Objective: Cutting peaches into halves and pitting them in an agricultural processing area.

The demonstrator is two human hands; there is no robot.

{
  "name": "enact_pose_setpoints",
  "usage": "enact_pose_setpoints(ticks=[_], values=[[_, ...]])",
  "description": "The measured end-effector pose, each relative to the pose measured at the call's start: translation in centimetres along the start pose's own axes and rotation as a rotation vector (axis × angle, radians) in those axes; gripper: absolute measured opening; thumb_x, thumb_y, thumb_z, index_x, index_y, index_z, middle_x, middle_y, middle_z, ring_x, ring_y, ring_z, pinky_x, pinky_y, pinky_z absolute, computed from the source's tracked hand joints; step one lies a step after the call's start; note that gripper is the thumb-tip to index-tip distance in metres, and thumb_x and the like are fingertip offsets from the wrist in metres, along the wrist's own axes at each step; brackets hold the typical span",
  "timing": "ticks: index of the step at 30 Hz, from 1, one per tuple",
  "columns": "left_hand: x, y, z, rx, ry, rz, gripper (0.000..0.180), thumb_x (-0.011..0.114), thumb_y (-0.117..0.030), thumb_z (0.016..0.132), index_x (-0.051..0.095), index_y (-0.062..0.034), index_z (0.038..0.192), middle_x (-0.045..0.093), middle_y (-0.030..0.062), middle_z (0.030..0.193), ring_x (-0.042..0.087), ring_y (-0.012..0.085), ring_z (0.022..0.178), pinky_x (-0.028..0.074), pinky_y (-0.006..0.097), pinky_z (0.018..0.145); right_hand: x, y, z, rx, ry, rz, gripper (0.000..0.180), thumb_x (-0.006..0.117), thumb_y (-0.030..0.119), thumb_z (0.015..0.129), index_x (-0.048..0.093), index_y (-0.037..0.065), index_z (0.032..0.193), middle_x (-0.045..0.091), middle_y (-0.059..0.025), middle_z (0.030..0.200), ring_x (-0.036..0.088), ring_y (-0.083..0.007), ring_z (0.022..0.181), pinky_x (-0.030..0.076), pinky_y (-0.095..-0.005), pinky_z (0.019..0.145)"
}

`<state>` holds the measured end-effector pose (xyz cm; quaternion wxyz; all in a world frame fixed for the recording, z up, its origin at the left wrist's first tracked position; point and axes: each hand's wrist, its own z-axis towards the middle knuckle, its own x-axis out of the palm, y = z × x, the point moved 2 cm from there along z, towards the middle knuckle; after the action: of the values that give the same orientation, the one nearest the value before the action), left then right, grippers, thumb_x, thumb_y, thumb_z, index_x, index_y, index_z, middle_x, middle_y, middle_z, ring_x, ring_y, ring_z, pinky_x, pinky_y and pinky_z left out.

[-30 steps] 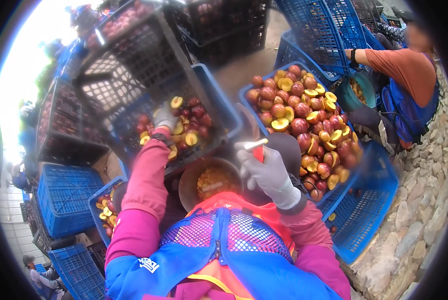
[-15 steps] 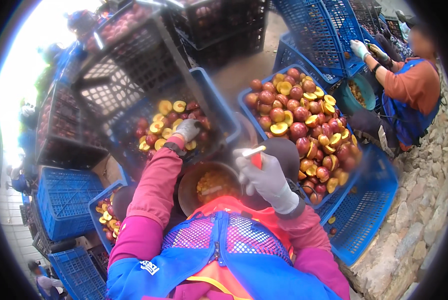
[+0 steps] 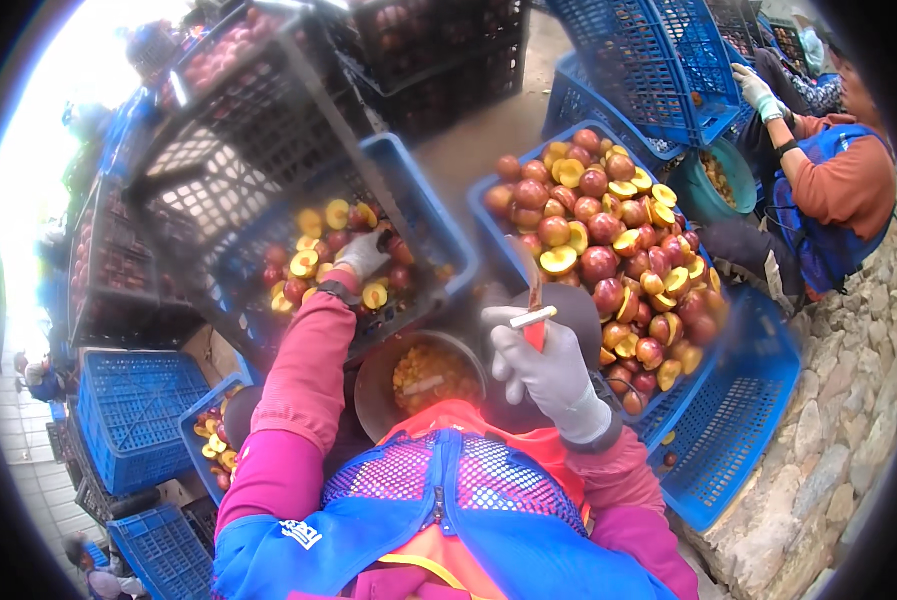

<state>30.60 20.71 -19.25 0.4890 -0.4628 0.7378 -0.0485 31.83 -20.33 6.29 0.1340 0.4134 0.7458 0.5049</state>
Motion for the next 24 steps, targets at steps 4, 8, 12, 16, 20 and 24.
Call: enact_pose_setpoints(ticks=[4,8,12,16,20,24], values=[[0.8,-1.2,1.0,-0.022,0.025,0.319,0.077,0.066,-0.027,0.095,0.039,-0.0185,0.166,0.058,0.0222,0.155,0.052,0.045,0.147,0.041,0.049,0.122,-0.1,-0.2,0.7,-0.006,0.012,0.015,0.042,0.067,0.02,0.109,0.063,-0.004,0.142,0.069,-0.0041,0.082,0.061,-0.0082,0.055,0.047,-0.0212,0.048],[1.1,-1.3,2.1,-0.008,0.011,0.151,0.077,0.069,-0.032,0.096,0.04,-0.0176,0.166,0.057,0.0221,0.156,0.053,0.0451,0.146,0.041,0.049,0.122,-0.4,-0.7,0.7,0.002,-0.011,0.022,0.043,0.068,0.019,0.108,0.063,-0.005,0.143,0.07,-0.0043,0.082,0.062,-0.0082,0.056,0.047,-0.021,0.048],[2.9,3.5,3.9,0.124,-0.028,0.212,0.066,0.065,-0.037,0.1,0.048,-0.0172,0.16,0.059,0.0173,0.154,0.051,0.0424,0.149,0.044,0.046,0.119,-0.4,-0.4,0.9,0.021,-0.002,-0.01,0.042,0.068,0.018,0.108,0.063,-0.005,0.142,0.069,-0.0039,0.082,0.062,-0.0082,0.056,0.048,-0.0213,0.048],[3.7,3.5,5.2,0.127,0.089,0.215,0.053,0.062,-0.039,0.102,0.058,-0.0176,0.15,0.067,0.0119,0.14,0.059,0.0352,0.134,0.052,0.044,0.105,0.5,-0.4,0.6,0.03,-0.048,-0.065,0.038,0.066,0.018,0.109,0.065,-0.003,0.14,0.069,-0.0036,0.08,0.061,-0.008,0.057,0.049,-0.0219,0.049],[2.3,-0.3,1.7,0.027,0.341,0.115,0.05,0.066,-0.036,0.1,0.061,-0.0133,0.144,0.071,0.0113,0.127,0.072,0.0266,0.111,0.056,0.041,0.092,1.5,0.5,-0.4,0.017,-0.057,-0.143,0.034,0.06,0.023,0.113,0.067,0.001,0.138,0.067,-0.0022,0.078,0.058,-0.0071,0.055,0.047,-0.0219,0.05],[3.6,6.0,-1.1,0.019,0.134,-0.834,0.035,0.061,-0.042,0.103,0.064,-0.0249,0.134,0.065,0.0044,0.127,0.062,0.0324,0.124,0.055,0.054,0.084,3.2,0.6,-2.0,-0.038,0.045,-0.17,0.034,0.054,0.027,0.115,0.066,0.004,0.138,0.063,0.0007,0.073,0.054,-0.0059,0.051,0.044,-0.0214,0.049]])
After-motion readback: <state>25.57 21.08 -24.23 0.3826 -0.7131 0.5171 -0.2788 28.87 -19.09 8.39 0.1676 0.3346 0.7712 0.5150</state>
